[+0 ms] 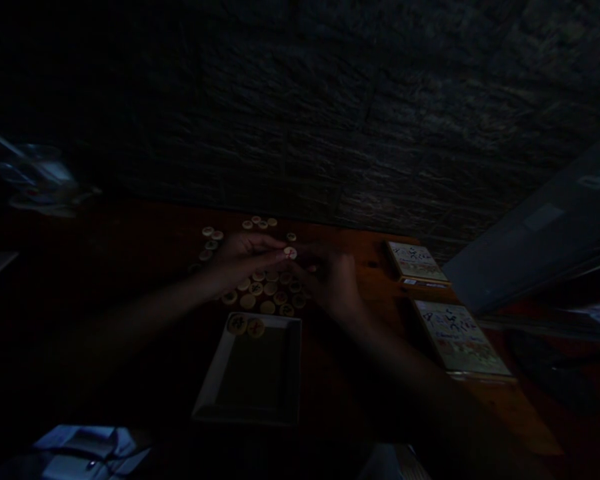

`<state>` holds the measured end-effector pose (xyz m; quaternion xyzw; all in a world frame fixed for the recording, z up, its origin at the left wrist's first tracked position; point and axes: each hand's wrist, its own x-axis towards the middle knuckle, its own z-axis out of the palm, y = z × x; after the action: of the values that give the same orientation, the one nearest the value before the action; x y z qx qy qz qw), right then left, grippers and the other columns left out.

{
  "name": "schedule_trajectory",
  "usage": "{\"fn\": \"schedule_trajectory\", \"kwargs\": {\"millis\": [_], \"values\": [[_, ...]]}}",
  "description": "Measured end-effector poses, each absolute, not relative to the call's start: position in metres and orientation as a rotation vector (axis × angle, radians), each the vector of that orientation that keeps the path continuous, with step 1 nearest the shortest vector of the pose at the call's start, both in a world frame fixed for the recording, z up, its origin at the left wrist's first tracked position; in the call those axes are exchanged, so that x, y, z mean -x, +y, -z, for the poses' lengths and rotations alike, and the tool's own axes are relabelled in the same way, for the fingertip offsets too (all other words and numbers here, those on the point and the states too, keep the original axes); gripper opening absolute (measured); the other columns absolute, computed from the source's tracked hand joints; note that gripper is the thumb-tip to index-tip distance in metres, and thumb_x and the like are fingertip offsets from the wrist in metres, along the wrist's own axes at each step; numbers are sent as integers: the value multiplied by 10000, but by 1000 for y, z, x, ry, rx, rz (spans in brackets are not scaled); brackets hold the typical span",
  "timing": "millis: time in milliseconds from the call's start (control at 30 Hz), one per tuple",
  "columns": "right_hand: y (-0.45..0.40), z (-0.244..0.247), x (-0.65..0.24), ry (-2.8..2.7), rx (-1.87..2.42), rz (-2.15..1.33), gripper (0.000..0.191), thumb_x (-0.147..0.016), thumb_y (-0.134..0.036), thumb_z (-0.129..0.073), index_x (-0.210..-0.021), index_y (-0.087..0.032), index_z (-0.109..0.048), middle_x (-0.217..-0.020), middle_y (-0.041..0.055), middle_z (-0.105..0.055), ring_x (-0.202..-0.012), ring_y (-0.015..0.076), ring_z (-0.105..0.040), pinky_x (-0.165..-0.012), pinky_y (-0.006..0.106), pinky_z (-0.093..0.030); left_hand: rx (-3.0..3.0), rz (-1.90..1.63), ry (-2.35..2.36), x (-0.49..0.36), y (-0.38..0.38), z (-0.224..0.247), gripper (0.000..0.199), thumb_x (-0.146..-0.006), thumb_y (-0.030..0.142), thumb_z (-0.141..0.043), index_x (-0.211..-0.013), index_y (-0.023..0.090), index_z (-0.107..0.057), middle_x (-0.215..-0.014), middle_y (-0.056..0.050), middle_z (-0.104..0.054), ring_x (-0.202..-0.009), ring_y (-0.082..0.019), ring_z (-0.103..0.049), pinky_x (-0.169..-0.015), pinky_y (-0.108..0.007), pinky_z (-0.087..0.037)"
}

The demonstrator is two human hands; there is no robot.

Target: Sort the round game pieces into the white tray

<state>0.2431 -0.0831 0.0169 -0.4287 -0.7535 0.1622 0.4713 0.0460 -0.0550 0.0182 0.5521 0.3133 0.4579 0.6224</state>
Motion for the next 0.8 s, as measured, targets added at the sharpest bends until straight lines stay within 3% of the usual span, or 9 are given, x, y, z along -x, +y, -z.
{"fn": "schedule_trajectory", "kwargs": {"millis": [300,533,800], "values": [[-89,-22,-240,-1895,1027,-325,244,-864,-233,-754,-1105,-202,-784,-1013,62,-813,-815,194,-760,-717,306,-600,-1064,-938,655,-43,-52,-23,140,-832,205,-801,-908,117,-723,-874,-71,-787,-733,-164,-769,-735,-290,-613],[-88,-24,-239,-1914,957,-322,216,-890,-249,-745,-1097,-203,-788,-978,56,-798,-803,176,-738,-714,284,-579,-1062,-958,602,-44,-53,-22,241,-775,167,-859,-950,95,-710,-955,-89,-790,-797,-153,-770,-805,-276,-611],[-89,-26,-239,-1937,869,-301,277,-896,-221,-728,-1168,-251,-769,-1046,63,-762,-925,207,-715,-789,331,-569,-1058,-925,598,-42,-54,-22,281,-785,182,-852,-1007,99,-701,-958,-92,-781,-799,-177,-772,-801,-321,-622]]}}
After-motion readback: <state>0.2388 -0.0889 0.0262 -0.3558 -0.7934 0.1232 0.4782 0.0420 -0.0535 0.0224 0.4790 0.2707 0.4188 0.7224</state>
